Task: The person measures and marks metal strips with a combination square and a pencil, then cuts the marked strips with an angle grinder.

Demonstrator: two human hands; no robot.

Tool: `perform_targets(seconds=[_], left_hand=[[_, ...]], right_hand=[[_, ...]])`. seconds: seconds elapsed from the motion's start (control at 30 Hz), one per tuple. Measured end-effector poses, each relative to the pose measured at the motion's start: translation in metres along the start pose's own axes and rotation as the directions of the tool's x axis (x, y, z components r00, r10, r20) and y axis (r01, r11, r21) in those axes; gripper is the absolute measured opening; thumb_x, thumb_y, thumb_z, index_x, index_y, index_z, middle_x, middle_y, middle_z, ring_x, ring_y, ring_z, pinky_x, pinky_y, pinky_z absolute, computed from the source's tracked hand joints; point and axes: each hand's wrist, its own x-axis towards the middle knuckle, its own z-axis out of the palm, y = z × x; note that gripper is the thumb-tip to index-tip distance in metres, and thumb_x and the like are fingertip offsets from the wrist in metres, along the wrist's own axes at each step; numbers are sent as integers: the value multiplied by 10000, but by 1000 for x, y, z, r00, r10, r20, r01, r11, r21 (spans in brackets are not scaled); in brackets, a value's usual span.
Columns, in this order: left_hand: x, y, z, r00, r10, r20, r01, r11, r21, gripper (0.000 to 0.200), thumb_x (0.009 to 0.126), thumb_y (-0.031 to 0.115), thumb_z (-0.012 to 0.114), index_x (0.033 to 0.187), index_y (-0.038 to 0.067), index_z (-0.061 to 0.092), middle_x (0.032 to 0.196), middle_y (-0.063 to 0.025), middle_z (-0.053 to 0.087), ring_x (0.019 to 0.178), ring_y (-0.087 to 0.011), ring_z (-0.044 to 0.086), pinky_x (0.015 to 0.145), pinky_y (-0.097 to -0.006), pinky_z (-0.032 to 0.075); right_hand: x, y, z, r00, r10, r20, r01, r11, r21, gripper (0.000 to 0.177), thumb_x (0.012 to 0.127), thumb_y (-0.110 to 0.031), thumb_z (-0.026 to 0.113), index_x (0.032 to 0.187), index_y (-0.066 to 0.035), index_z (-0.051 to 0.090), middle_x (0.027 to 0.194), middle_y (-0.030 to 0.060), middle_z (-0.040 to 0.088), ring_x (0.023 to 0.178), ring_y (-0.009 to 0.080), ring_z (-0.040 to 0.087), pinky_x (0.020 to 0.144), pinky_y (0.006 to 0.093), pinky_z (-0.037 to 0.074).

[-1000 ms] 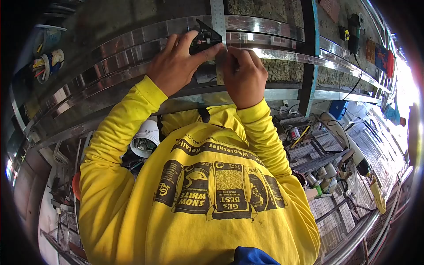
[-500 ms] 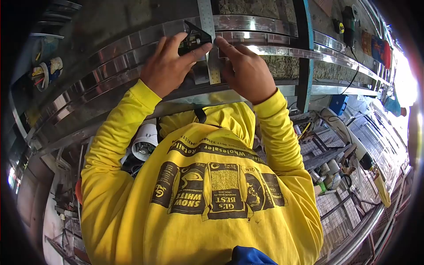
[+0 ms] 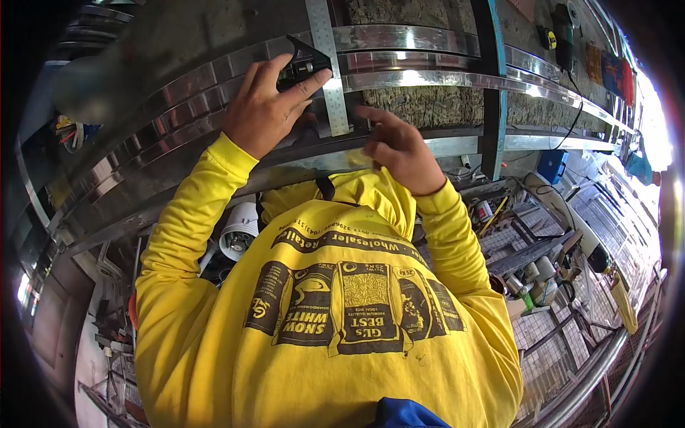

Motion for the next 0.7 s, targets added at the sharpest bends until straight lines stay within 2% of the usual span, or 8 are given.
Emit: perform_targets(seconds=[0.1, 0.13, 0.23, 0.33, 0.43, 0.53, 0.63, 0.7], left_hand=[[0, 1, -2, 1000, 9, 0, -9, 999, 51, 672, 802, 176, 851, 1403, 396, 647, 1308, -97, 576, 1084, -314, 603, 940, -413, 553], [-1, 2, -2, 1000, 11, 0, -11, 997, 78, 664, 808, 189, 848, 1404, 398, 646, 1307, -97, 578, 1084, -312, 608, 940, -413, 553], [-2, 3, -1, 999, 33, -23, -30, 991, 131, 643, 823, 229, 840, 1409, 404, 641, 1306, -92, 583, 1085, -306, 617, 937, -414, 554], [-2, 3, -1, 1000, 23, -14, -21, 989, 143, 629, 839, 257, 830, 1419, 399, 632, 1299, -99, 581, 1101, -309, 619, 942, -419, 552], [4, 4, -9, 998, -23, 58, 20, 999, 49, 618, 855, 274, 819, 1431, 385, 623, 1295, -113, 571, 1122, -319, 614, 953, -427, 546], [7, 1, -11, 994, -27, 104, 28, 1000, -5, 606, 873, 298, 801, 1440, 396, 608, 1298, -113, 554, 1109, -327, 594, 962, -427, 541], [7, 0, -10, 995, -20, 100, 21, 1000, -4, 593, 881, 310, 793, 1435, 409, 608, 1302, -108, 541, 1096, -324, 582, 960, -423, 539], [5, 1, -9, 996, -23, 85, 23, 1000, 3, 591, 877, 311, 796, 1429, 411, 614, 1303, -109, 541, 1109, -321, 587, 962, -425, 538]], right_hand=[[13, -17, 24, 974, 219, 59, -226, 915, 335, 531, 878, -34, 660, 1383, 74, 538, 869, 34, 654, 670, 97, 593, 618, 236, 500], [18, -12, 28, 979, 201, 29, -197, 900, 390, 449, 864, -40, 671, 1289, 82, 592, 831, 42, 652, 626, 96, 586, 583, 231, 499], [27, -5, 27, 966, 258, -9, -238, 905, 353, 315, 867, -63, 668, 1156, 62, 648, 788, 42, 648, 612, 93, 588, 556, 228, 500], [27, -7, 31, 971, 230, -68, -200, 933, 299, 220, 864, -74, 668, 1050, 42, 668, 758, 40, 647, 606, 88, 591, 539, 226, 500], [26, -12, 23, 973, 230, 12, -227, 948, 223, 216, 871, -87, 664, 1045, 39, 687, 748, 32, 646, 615, 86, 601, 544, 231, 506], [22, -11, 19, 970, 244, -23, -231, 942, 244, 203, 885, -102, 653, 1019, 40, 706, 744, 32, 652, 624, 84, 609, 558, 232, 509], [10, -9, -1, 975, 221, -20, -209, 947, 245, 244, 937, -78, 610, 1142, 35, 680, 868, 62, 679, 644, 93, 614, 574, 234, 529], [3, 11, -16, 962, 268, -48, -217, 861, 460, 209, 937, -108, 585, 1061, 22, 691, 848, 51, 656, 615, 105, 572, 571, 255, 503]])
